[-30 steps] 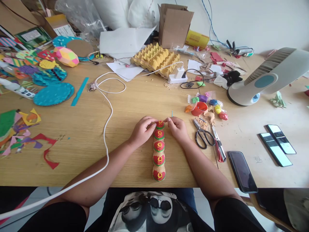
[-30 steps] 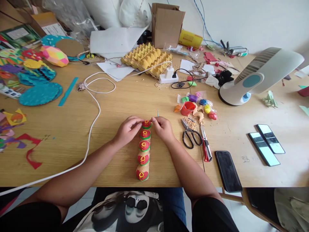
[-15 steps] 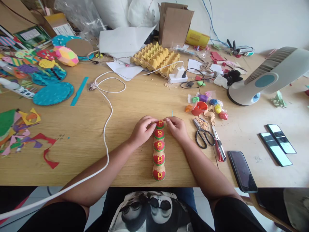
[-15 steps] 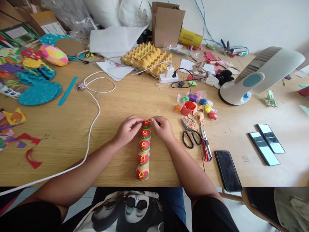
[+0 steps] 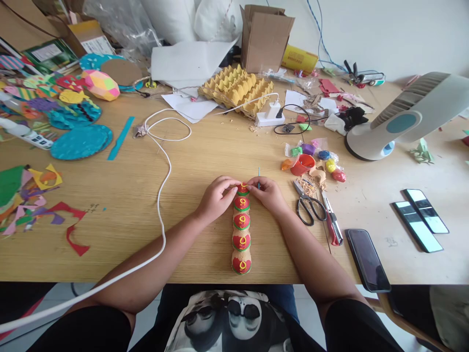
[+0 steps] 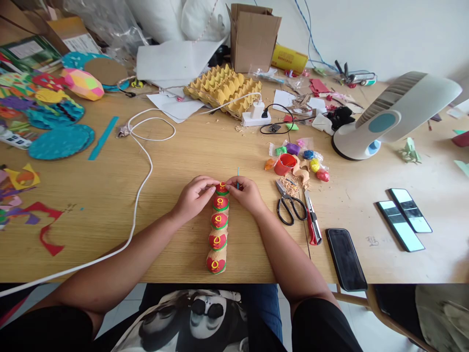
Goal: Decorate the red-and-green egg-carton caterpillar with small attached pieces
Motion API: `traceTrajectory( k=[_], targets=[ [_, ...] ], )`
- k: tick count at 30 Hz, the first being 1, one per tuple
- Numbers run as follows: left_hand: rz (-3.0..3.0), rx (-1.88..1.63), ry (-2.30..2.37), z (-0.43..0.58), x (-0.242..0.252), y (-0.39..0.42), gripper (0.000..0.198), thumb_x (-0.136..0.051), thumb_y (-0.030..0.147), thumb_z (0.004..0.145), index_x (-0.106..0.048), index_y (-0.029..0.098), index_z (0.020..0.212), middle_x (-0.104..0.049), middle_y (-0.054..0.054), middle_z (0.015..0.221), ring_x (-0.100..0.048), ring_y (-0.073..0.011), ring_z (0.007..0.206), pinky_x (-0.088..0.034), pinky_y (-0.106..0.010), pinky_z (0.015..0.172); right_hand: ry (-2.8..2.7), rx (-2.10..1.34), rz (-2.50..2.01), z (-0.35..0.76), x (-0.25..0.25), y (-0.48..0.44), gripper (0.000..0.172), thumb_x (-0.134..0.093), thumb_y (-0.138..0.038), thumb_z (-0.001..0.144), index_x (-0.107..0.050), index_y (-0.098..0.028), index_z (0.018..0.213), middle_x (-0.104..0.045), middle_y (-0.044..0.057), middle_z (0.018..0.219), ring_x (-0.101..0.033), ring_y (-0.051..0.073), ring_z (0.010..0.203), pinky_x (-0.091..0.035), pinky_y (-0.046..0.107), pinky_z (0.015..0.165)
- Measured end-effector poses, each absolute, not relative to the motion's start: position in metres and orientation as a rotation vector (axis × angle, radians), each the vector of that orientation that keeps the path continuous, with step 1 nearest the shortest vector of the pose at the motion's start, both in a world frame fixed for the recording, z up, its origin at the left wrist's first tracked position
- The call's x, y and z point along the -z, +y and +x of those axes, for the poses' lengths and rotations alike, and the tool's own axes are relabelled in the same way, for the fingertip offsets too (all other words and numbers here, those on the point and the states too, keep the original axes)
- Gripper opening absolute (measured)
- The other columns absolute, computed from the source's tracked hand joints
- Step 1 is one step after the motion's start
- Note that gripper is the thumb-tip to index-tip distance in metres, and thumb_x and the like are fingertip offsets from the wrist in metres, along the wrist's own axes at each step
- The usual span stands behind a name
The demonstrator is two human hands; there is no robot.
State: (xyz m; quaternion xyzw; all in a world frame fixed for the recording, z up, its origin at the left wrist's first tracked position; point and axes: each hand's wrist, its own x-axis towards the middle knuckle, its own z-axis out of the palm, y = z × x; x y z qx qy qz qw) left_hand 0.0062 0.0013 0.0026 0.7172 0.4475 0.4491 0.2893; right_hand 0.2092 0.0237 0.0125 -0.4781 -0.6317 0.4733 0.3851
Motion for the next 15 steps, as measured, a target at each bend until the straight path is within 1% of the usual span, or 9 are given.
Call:
traceTrajectory(
  k=[5,10,13,15],
  targets=[
    [1.914,-1.203,1.193,0.0062,-0.0023,0.0012,0.019,-0.056,0.022,0.096,-0.071,0.021,0.108,-0.069,-0.007,0.108,-0.066,-0.0188,0.103,-0.058,-0.032,0.089,-1.661,-1.171,-1.222,0.2089,-0.0121,0.0239,0.023,-0.068,-0.041,0.084,-0.069,-0.019,0.083,-0.068,0.002,0.077,-0.056,0.015,0.069,-0.044,0.029,0.066],
    [1.92,-1.198,1.197,0.0064,-0.0031,0.0011,0.019,-0.056,0.022,0.096,-0.071,0.021,0.108,-0.069,-0.007,0.108,-0.066,-0.0184,0.103,-0.058,-0.032,0.089,-1.656,-1.161,-1.232,0.2085,-0.0124,0.0231,0.021,-0.067,-0.04,0.084,-0.068,-0.019,0.085,-0.067,0.002,0.078,-0.054,0.014,0.067,-0.042,0.028,0.064],
    [1.924,-1.2,1.197,0.0065,-0.0032,0.0012,0.019,-0.057,0.022,0.096,-0.071,0.021,0.108,-0.069,-0.007,0.108,-0.066,-0.0185,0.103,-0.058,-0.032,0.089,-1.64,-1.184,-1.228,0.2088,-0.0125,0.0227,0.021,-0.068,-0.04,0.084,-0.069,-0.019,0.087,-0.069,0.002,0.08,-0.055,0.014,0.069,-0.043,0.028,0.065],
    [1.926,-1.202,1.198,0.0065,-0.0031,0.001,0.019,-0.057,0.021,0.096,-0.071,0.021,0.108,-0.069,-0.007,0.108,-0.066,-0.0185,0.103,-0.058,-0.032,0.089,-1.632,-1.208,-1.215,0.2092,-0.0122,0.023,0.022,-0.067,-0.04,0.085,-0.07,-0.019,0.091,-0.071,0.004,0.084,-0.059,0.016,0.073,-0.046,0.029,0.069]
  ],
)
